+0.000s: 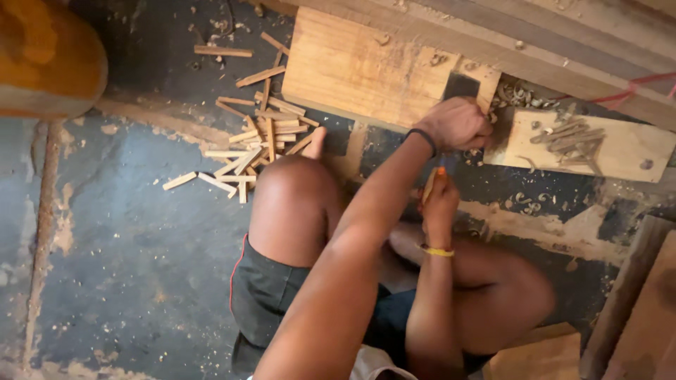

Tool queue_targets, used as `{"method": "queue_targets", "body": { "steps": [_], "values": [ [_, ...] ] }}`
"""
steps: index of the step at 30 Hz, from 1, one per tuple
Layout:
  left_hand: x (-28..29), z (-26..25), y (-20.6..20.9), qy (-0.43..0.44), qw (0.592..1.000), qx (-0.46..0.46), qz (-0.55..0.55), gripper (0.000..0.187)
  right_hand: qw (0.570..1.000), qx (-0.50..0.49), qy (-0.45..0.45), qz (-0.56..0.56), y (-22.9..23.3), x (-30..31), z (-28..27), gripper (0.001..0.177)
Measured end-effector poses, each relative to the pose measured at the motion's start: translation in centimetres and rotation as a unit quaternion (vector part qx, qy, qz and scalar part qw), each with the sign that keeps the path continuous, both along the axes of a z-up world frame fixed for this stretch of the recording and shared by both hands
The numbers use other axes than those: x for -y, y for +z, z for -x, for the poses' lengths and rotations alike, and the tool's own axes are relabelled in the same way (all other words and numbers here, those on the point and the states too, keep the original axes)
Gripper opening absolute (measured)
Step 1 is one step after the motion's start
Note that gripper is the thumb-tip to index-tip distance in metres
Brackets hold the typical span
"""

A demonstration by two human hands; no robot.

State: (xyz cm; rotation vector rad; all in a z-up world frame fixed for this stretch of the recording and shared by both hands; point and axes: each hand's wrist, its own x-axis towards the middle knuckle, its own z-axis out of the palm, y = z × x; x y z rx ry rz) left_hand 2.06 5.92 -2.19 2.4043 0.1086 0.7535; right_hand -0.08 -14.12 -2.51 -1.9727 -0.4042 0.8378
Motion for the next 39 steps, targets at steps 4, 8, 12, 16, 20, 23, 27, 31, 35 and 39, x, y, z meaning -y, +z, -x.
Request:
{"method": "queue_targets", "body": {
  "steps": [4,8,12,16,20,23,27,31,35,39],
  "values": [
    [-0.6,-0.8,0.0,0.017,0.999,-0.006,-0.027,0.027,1.0,0.021,0.013,-0.008,-0.4,-0.8,-0.7,0.05],
    [-0.5,-1.0,-0.7,0.024,0.999,0.037,-0.02,0.03,1.0,0.017,-0.013,-0.012,-2.1,-0.6,-1.1,0.051],
    [-0.6,-1.9,-2.2,0.017,0.998,-0.025,-0.052,0.03,0.972,0.22,0.084,-0.021,-3.5,0.0,-2.3,0.052],
    [-1.4,-3.4,-1.8,-0.005,0.994,-0.051,-0.101,0.029,0.953,0.267,0.12,-0.078,-3.3,-1.7,-1.9,0.052],
    [-2.4,-4.3,-1.7,0.036,0.986,-0.113,-0.115,0.025,0.938,0.295,0.135,-0.124,-2.7,-2.7,-1.3,0.052],
    [-0.7,-4.5,-2.4,0.041,0.992,-0.087,-0.082,0.028,0.936,0.297,0.157,-0.101,-2.7,-1.7,-1.9,0.052],
    [-1.2,-3.0,-1.6,0.032,0.992,-0.031,-0.114,0.029,0.999,0.04,-0.017,-0.007,-2.3,-3.3,-1.2,0.052],
    [0.7,0.9,0.8,0.02,0.988,-0.001,-0.15,0.013,0.997,-0.033,-0.05,-0.049,-2.8,-3.2,-1.2,0.045],
    [1.2,6.1,4.1,0.048,0.992,0.083,-0.086,0.017,0.987,-0.11,-0.086,-0.085,-2.4,-2.4,-2.0,0.05],
    [-0.7,8.1,4.5,0.208,0.975,0.079,0.003,0.023,0.968,-0.175,-0.105,-0.146,0.5,-1.6,-2.7,0.05]
  ]
}}
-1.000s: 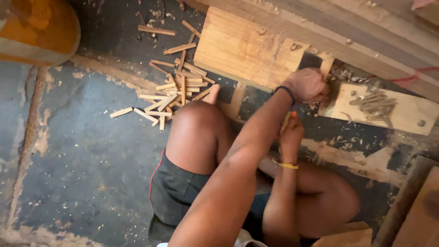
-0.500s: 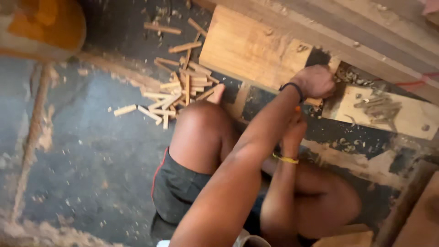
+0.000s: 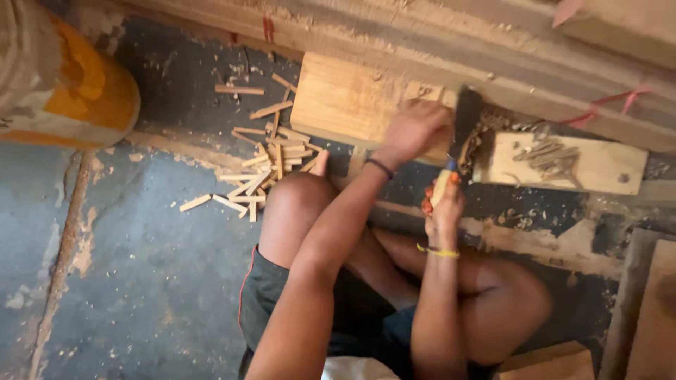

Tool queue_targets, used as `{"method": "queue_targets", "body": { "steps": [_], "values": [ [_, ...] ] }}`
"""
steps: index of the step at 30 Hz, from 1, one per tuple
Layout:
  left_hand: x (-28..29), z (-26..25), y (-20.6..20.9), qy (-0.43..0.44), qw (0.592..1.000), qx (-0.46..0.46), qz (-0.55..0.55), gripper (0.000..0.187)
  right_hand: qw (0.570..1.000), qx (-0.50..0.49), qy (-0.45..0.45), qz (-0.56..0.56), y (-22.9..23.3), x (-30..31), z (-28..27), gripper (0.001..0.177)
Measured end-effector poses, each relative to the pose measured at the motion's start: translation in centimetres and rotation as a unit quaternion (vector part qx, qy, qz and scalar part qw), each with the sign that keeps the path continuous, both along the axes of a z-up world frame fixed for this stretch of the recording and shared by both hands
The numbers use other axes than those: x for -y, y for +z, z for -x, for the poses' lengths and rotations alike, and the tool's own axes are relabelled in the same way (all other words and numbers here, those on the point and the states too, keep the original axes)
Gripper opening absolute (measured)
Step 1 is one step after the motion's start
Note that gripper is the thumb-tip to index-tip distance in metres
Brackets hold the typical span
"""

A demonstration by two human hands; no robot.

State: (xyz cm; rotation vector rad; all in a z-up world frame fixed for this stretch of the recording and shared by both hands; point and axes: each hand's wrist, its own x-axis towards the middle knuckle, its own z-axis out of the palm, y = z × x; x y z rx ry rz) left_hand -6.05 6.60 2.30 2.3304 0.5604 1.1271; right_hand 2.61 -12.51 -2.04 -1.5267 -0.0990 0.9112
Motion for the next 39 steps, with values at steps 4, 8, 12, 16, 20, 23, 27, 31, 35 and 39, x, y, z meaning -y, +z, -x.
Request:
{"method": "queue_targets", "body": {
  "steps": [4,8,12,16,20,23,27,31,35,39],
  "values": [
    [-1.3,2.2,-1.7,0.073,0.992,-0.096,0.034,0.045,0.998,0.02,-0.054,-0.02,2.3,2.4,-0.7,0.048],
    [-0.3,2.1,-1.8,0.048,0.983,-0.179,0.011,0.055,0.999,0.024,-0.045,0.008,2.6,5.8,-0.9,0.045],
    [-0.5,1.8,-0.8,0.06,0.976,-0.208,-0.006,0.06,0.997,0.044,-0.017,0.057,2.9,7.2,1.5,0.038],
    [-0.3,1.3,-1.6,0.057,0.974,-0.22,0.011,0.048,0.998,0.044,0.007,0.05,2.9,7.8,2.7,0.035],
    [-0.6,0.6,-2.0,0.064,0.977,-0.204,0.0,0.042,0.996,0.077,0.025,0.041,2.9,7.3,2.7,0.036],
    [-0.7,0.3,-2.2,0.058,0.982,-0.178,0.011,0.037,0.994,0.072,0.03,0.081,2.8,7.0,2.6,0.031],
    [-0.6,-0.1,-2.3,0.067,0.979,-0.19,0.009,0.037,0.992,0.075,0.028,0.096,2.8,6.9,2.8,0.031],
    [-0.9,-0.3,-2.4,0.062,0.971,-0.233,0.005,0.049,0.995,0.075,0.028,0.066,3.0,7.2,2.3,0.033],
    [-0.6,-0.3,-2.7,0.055,0.974,-0.219,-0.02,0.074,0.994,0.074,-0.001,0.087,3.2,7.6,2.0,0.031],
    [0.3,-2.3,-2.3,0.005,0.987,-0.154,-0.041,0.077,0.992,0.107,0.016,0.066,3.8,8.3,1.7,0.034]
  ]
}}
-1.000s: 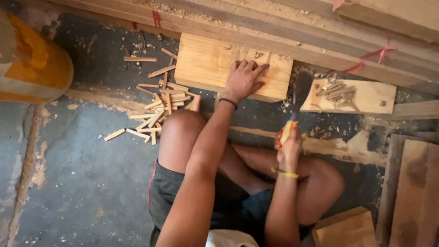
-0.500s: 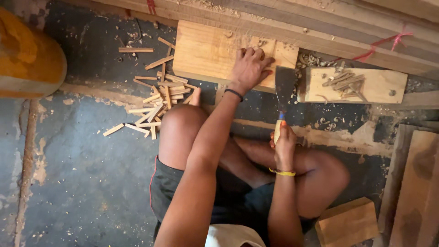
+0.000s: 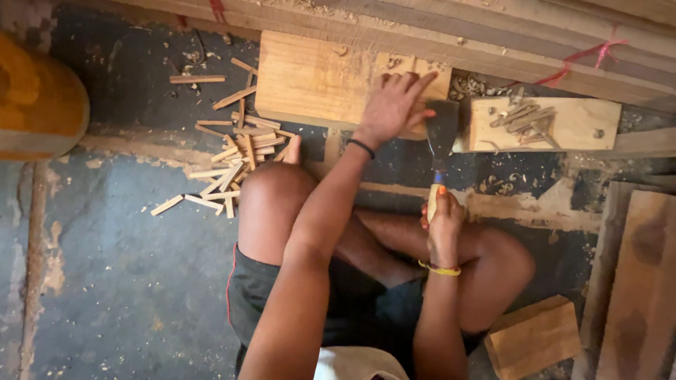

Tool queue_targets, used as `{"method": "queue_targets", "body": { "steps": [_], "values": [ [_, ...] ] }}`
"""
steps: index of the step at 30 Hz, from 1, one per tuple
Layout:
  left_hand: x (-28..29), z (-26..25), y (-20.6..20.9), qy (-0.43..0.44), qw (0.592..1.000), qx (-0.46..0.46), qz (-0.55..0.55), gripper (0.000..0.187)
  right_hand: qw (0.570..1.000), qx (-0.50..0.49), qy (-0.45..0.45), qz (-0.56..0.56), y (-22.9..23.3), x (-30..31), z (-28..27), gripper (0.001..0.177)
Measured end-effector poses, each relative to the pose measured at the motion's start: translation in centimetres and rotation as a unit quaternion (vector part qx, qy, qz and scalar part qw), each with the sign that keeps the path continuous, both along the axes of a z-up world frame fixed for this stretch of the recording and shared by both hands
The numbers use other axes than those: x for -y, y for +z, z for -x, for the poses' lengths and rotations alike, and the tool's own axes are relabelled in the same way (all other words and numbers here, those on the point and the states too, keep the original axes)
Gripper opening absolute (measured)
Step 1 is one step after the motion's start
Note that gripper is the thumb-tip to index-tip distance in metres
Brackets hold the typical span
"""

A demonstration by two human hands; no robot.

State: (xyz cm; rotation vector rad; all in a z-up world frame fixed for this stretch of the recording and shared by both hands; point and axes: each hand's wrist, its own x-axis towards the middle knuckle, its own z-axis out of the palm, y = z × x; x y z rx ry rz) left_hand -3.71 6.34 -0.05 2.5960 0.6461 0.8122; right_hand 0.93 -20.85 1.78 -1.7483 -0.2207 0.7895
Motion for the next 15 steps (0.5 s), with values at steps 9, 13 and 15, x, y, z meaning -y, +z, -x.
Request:
{"method": "queue_targets", "body": {
  "steps": [9,13,15],
  "values": [
    [5.3,-2.8,1.8,-0.275,0.95,0.134,0.06,0.049,0.997,0.019,0.038,0.059,1.4,-0.3,0.3,0.032],
    [4.8,-2.4,2.1,-0.275,0.952,0.121,0.062,0.038,0.997,0.008,0.043,0.069,1.4,-0.5,1.0,0.031],
    [4.5,-2.0,2.3,-0.262,0.955,0.121,0.064,0.04,0.997,-0.002,0.047,0.059,1.4,-0.9,1.3,0.031]
  ]
}}
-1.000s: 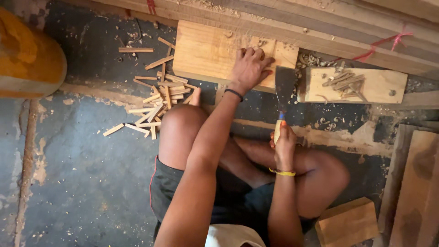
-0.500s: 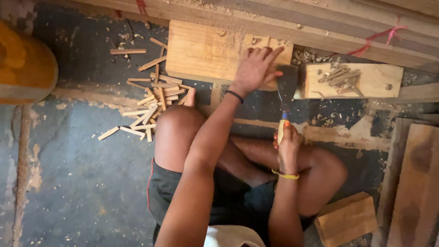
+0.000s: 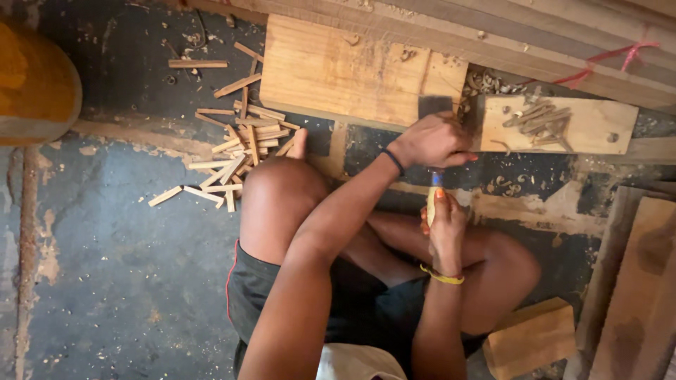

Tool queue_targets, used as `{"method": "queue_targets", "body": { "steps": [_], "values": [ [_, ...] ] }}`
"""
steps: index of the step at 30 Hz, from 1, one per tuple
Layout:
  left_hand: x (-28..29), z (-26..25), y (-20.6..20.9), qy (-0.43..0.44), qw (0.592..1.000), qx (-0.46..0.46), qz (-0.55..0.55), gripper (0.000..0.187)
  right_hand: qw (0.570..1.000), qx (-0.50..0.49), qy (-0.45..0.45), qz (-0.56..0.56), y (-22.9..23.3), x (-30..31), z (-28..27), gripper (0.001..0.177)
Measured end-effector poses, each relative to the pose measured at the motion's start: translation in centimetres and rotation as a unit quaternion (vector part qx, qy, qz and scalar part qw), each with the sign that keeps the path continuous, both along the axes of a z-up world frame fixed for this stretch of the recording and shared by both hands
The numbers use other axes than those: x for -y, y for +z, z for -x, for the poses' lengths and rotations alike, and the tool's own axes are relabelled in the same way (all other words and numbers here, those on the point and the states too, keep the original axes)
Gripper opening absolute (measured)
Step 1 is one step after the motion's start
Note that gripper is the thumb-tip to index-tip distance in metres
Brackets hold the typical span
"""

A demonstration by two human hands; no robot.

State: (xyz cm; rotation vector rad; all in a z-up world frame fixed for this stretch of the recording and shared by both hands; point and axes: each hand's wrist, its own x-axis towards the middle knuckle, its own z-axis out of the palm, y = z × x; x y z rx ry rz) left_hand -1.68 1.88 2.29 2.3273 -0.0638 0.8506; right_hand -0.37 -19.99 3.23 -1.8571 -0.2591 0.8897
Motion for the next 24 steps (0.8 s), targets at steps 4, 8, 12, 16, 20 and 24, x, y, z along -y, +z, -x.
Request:
{"method": "queue_targets", "body": {
  "steps": [4,8,12,16,20,24],
  "values": [
    [-0.3,0.3,0.0,0.022,1.0,-0.014,0.012,0.038,1.0,-0.017,0.002,-0.013,0.2,-0.6,0.4,0.031],
    [-0.3,0.4,-0.4,0.024,0.998,-0.034,0.04,0.03,0.999,-0.024,0.014,-0.017,0.0,-0.8,0.1,0.03],
    [-0.3,0.6,-0.8,0.027,0.997,-0.026,0.069,0.027,0.999,-0.003,0.04,0.007,-0.7,-0.5,0.2,0.035],
    [-1.0,0.4,-0.9,0.028,0.996,-0.046,0.07,0.026,0.998,0.011,0.052,0.013,-1.2,-0.8,0.2,0.037],
    [-1.2,0.4,-1.8,0.03,0.995,-0.068,0.068,0.033,0.997,0.037,0.05,0.046,-1.9,-0.9,0.9,0.036],
    [-1.5,0.3,-2.4,0.028,0.997,-0.033,0.057,0.036,0.993,0.078,0.047,0.075,-2.1,-1.5,2.0,0.035]
  ]
}}
